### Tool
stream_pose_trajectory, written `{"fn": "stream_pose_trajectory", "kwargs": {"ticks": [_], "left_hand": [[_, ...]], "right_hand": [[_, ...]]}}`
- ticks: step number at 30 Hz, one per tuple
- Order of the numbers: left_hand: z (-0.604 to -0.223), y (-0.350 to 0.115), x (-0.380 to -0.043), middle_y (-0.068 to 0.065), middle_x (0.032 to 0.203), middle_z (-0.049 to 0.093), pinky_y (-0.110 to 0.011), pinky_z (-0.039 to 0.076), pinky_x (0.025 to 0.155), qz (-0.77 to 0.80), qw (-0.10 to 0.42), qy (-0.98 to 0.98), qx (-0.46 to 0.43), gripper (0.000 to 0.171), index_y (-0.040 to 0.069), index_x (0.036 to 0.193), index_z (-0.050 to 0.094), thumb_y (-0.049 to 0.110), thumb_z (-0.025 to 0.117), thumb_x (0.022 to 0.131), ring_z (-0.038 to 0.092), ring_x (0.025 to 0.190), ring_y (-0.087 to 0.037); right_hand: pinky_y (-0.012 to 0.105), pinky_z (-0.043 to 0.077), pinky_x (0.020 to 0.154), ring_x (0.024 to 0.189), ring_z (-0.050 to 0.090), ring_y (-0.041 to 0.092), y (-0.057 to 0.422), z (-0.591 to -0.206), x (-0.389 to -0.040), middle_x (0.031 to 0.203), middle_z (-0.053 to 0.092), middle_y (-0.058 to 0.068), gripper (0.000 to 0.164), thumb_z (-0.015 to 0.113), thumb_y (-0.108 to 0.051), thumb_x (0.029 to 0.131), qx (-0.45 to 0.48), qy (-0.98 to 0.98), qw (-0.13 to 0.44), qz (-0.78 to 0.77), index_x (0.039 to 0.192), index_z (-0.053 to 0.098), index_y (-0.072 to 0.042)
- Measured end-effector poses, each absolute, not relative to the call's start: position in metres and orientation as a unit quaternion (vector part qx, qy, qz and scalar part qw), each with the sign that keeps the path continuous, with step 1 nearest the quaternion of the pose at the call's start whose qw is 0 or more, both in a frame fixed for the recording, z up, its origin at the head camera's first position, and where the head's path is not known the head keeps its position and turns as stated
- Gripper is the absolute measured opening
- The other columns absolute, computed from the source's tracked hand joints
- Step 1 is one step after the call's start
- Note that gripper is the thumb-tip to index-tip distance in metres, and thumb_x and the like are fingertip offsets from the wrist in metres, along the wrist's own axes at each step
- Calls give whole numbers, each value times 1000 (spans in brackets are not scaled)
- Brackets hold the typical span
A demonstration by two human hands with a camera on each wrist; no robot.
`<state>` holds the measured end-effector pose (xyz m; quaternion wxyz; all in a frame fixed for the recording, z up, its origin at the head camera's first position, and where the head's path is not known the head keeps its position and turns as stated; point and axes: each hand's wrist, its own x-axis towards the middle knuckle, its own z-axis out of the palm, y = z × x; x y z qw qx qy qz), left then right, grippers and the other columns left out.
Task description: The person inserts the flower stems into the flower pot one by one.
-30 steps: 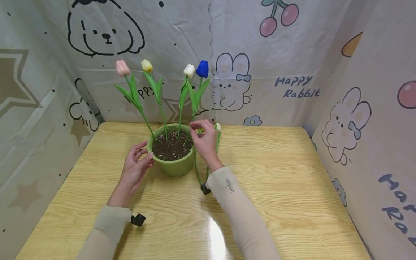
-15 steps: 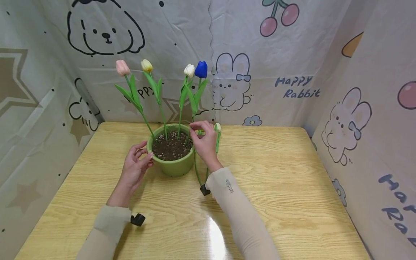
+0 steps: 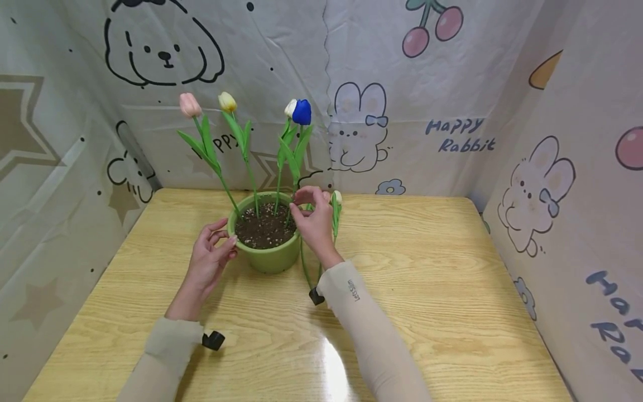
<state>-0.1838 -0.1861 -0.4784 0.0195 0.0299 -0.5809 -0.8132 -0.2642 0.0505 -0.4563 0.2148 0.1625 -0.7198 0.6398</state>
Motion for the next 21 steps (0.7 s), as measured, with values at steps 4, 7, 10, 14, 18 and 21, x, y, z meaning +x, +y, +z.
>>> {"fn": "stream_pose_trajectory", "kwargs": {"ticks": [4,7,10,14,18,21], "left_hand": [[-479,-186,-184,-2,111,55,-15,56,65,-811,17,-583,31,56,9,149,41,-1,66,99,67,76,-8],[-479,-186,-183,-2,111,55,-15,56,65,-811,17,-584,32,56,9,149,41,-1,65,99,67,77,-8],[-479,-186,-182,-2,110,55,-16,56,65,-812,18,-583,31,55,9,148,41,-1,65,100,67,76,-9],[-478,-186,-182,-2,110,55,-16,55,65,-812,19,-583,30,54,9,148,41,-2,64,100,67,76,-9],[-479,-186,-183,-2,111,55,-16,55,65,-811,19,-585,28,55,9,148,41,-1,65,100,67,76,-8],[-479,-186,-183,-3,111,55,-16,55,65,-810,19,-585,28,55,9,148,41,-1,65,100,67,76,-8]], "right_hand": [[27,64,72,94,71,33,51,-457,-266,109,71,23,37,74,10,88,157,-713,204,652,121,59,3],[22,63,72,94,71,34,50,-450,-260,109,71,26,37,73,11,88,158,-710,204,655,122,61,6],[15,60,70,93,70,39,48,-439,-251,109,70,30,36,72,14,88,157,-711,206,654,122,61,11],[12,58,70,93,69,44,47,-430,-245,109,69,34,36,71,15,87,157,-711,207,653,122,60,16],[12,59,69,91,70,37,46,-429,-244,108,69,34,35,71,14,88,159,-710,214,651,121,60,17],[14,59,68,90,70,26,45,-428,-242,106,70,32,31,71,11,90,158,-713,224,645,119,62,16]]}}
